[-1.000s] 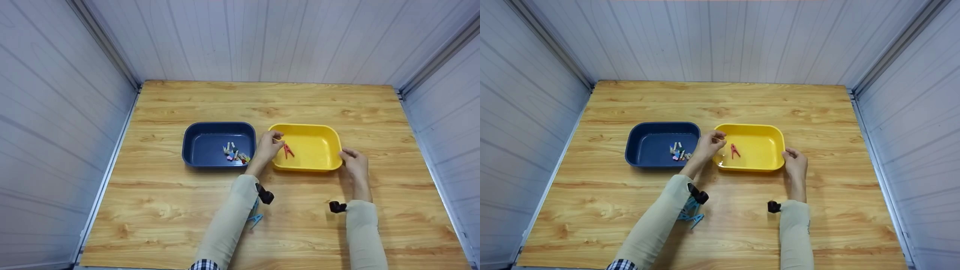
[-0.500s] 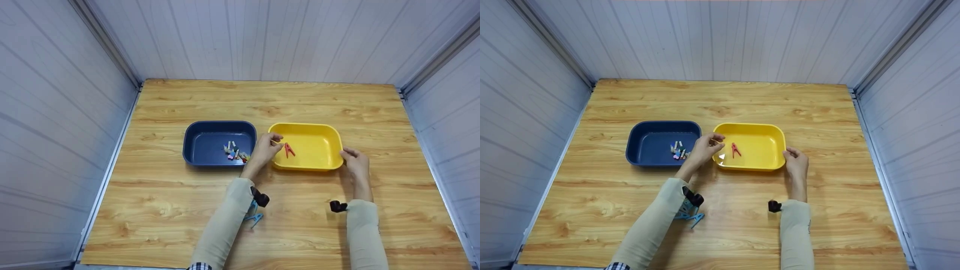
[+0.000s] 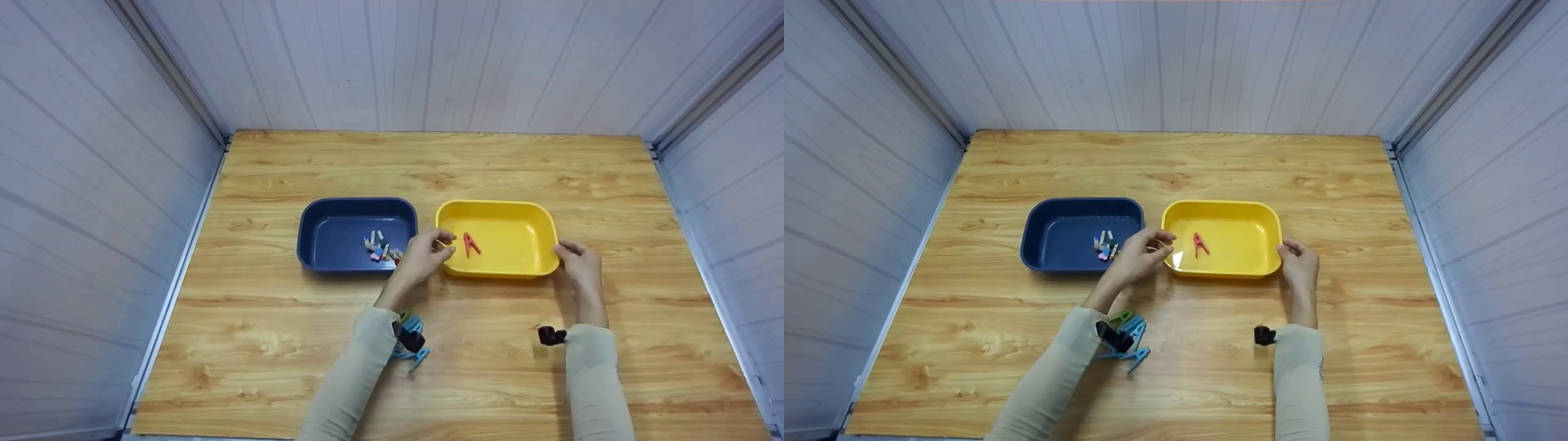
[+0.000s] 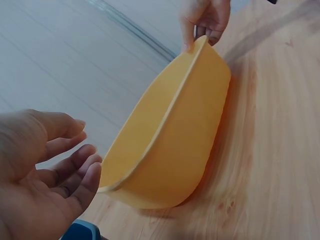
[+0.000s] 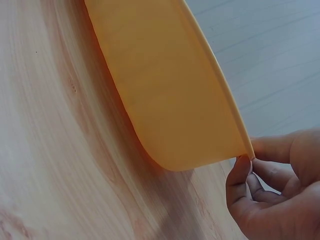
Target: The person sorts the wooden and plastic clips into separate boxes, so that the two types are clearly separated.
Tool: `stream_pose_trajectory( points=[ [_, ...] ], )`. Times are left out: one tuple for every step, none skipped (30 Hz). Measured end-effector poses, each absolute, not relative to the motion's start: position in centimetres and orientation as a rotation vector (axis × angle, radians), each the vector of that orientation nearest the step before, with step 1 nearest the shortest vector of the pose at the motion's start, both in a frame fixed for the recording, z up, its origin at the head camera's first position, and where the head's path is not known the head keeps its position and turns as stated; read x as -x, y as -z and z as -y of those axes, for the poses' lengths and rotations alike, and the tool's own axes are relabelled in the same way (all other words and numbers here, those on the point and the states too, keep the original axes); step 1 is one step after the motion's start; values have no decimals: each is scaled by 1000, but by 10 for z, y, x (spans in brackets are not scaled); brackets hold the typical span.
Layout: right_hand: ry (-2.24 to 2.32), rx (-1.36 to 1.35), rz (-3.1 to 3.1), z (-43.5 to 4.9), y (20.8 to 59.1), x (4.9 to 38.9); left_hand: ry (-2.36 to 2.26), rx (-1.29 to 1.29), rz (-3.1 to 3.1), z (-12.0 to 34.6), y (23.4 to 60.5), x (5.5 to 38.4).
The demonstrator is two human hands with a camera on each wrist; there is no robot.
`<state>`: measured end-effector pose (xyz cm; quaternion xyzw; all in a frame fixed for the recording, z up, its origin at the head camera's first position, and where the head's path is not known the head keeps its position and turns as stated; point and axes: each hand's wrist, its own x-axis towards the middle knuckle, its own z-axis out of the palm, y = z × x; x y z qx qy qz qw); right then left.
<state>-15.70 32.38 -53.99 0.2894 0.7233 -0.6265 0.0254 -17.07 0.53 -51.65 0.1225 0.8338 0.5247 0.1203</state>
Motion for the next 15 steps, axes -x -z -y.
stream_pose_trajectory(
  points=[
    [1930, -889, -2244, -324, 540, 157, -1525, -365, -2434, -4, 517, 169],
    [1928, -886, -2245, -324, 539, 157, -1516, -373, -2436, -3, 516, 168],
    [1921, -885, -2249, -324, 539, 157, -1510, -376, -2437, -1, 516, 166],
    [1919, -883, -2250, -325, 539, 157, -1513, -395, -2443, 0, 517, 165],
    [1918, -880, -2255, -325, 539, 156, -1514, -407, -2450, 1, 517, 163],
    [1923, -877, -2255, -325, 539, 156, -1516, -414, -2453, 3, 517, 162],
    [1931, -873, -2251, -325, 539, 156, -1518, -428, -2455, 4, 518, 161],
    [1934, -875, -2250, -325, 539, 156, -1517, -433, -2456, 5, 518, 159],
    [1929, -878, -2257, -325, 539, 156, -1515, -436, -2457, 7, 519, 158],
    [1931, -880, -2259, -325, 540, 156, -1512, -448, -2462, 9, 520, 156],
    [1936, -882, -2255, -325, 540, 156, -1506, -443, -2458, 11, 520, 154],
    [1934, -884, -2256, -325, 541, 157, -1503, -441, -2449, 13, 520, 152],
    [1930, -886, -2258, -324, 541, 157, -1497, -442, -2440, 15, 521, 150],
    [1918, -890, -2267, -324, 541, 157, -1492, -429, -2423, 17, 521, 147],
    [1914, -893, -2267, -324, 541, 157, -1485, -421, -2407, 20, 522, 145]
  ],
)
